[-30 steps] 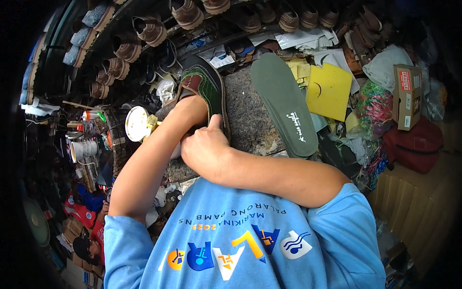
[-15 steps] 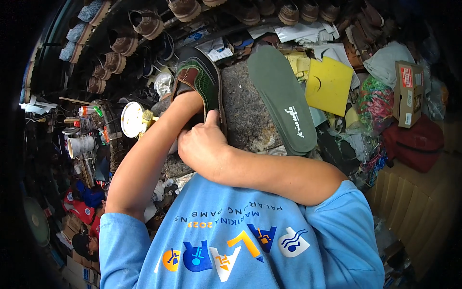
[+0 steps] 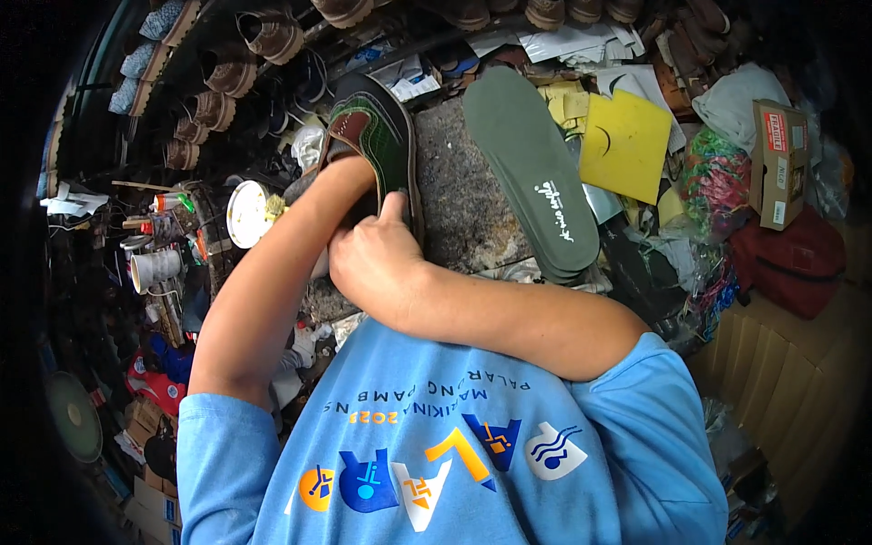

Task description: Applying glue to the interior of a shoe and inserting an insole.

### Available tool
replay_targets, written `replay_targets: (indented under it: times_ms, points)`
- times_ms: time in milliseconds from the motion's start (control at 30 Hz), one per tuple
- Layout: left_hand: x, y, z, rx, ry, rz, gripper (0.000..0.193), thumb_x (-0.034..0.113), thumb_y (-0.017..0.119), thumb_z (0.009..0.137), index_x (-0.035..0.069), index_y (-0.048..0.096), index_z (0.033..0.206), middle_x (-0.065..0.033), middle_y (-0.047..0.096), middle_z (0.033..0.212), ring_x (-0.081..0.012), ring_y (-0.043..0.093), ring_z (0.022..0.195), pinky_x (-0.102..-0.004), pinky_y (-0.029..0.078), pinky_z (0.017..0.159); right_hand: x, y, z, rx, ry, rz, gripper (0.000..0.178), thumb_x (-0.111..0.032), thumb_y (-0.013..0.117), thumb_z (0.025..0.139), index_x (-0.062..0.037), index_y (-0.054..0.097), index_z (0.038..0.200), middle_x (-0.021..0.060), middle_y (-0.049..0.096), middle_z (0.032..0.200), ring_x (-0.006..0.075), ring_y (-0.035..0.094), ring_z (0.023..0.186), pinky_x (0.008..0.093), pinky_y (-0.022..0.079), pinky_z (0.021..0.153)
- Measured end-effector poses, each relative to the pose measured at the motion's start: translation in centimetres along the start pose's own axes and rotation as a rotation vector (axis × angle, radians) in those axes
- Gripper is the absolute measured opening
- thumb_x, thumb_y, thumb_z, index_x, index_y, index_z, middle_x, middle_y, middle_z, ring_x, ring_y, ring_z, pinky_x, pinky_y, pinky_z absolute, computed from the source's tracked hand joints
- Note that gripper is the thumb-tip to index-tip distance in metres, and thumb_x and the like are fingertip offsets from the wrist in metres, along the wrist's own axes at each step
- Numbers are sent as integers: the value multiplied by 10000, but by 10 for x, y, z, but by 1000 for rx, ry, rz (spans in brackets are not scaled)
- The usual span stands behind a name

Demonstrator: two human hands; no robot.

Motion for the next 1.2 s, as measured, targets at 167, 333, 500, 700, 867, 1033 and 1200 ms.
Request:
replay_targets:
  times_ms: [167,333,500,700,867,1033,1200]
  points:
    - [-12,-8,11,35,-5,17,176,114,671,847,10,802,903,-243,769,1005,-383,754,988,-462,597,846,4,0,5,50,-5,-52,69,-138,665,836,-95,688,787,36,641,670,214,682,632,538,416,736]
    - [4,9,3,40,38,40,175,114,671,846,11,802,899,-242,769,1002,-382,755,984,-461,598,843,-1,3,0,-67,13,-30,69,-134,662,839,-72,683,819,48,654,667,232,666,617,569,410,777]
    - [-21,17,18,27,63,28,174,115,672,844,12,803,895,-241,770,1000,-381,756,981,-460,599,839,-1,-1,3,-15,31,-3,84,-134,644,853,-59,681,844,53,659,684,241,676,636,586,418,807]
    - [-24,13,27,80,84,41,173,116,672,842,13,803,890,-239,770,997,-380,757,977,-459,600,834,5,0,6,14,22,-25,88,-135,645,852,-53,676,841,60,654,690,241,685,648,576,434,806]
    - [-26,10,27,117,110,62,172,116,673,841,14,804,886,-238,771,994,-379,758,974,-458,600,830,3,-2,3,53,9,-57,87,-140,651,852,-58,674,833,66,654,686,243,688,647,577,450,826]
    - [-25,8,27,153,131,78,171,117,673,839,15,804,882,-237,772,992,-378,759,971,-457,601,827,2,-2,2,10,7,-11,76,-130,656,846,-56,673,848,61,669,695,235,686,627,556,431,791]
    - [-10,24,-4,182,146,98,170,117,673,838,16,804,878,-235,772,989,-377,760,968,-456,602,823,5,-6,9,-129,8,49,88,-111,654,846,-47,663,905,56,691,701,230,698,635,541,420,778]
Point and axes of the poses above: each hand's wrist, its own z-axis towards the middle knuckle, its own y-axis out of the palm, x = y × z, the point moved 6 cm from there along z, towards the middle knuckle
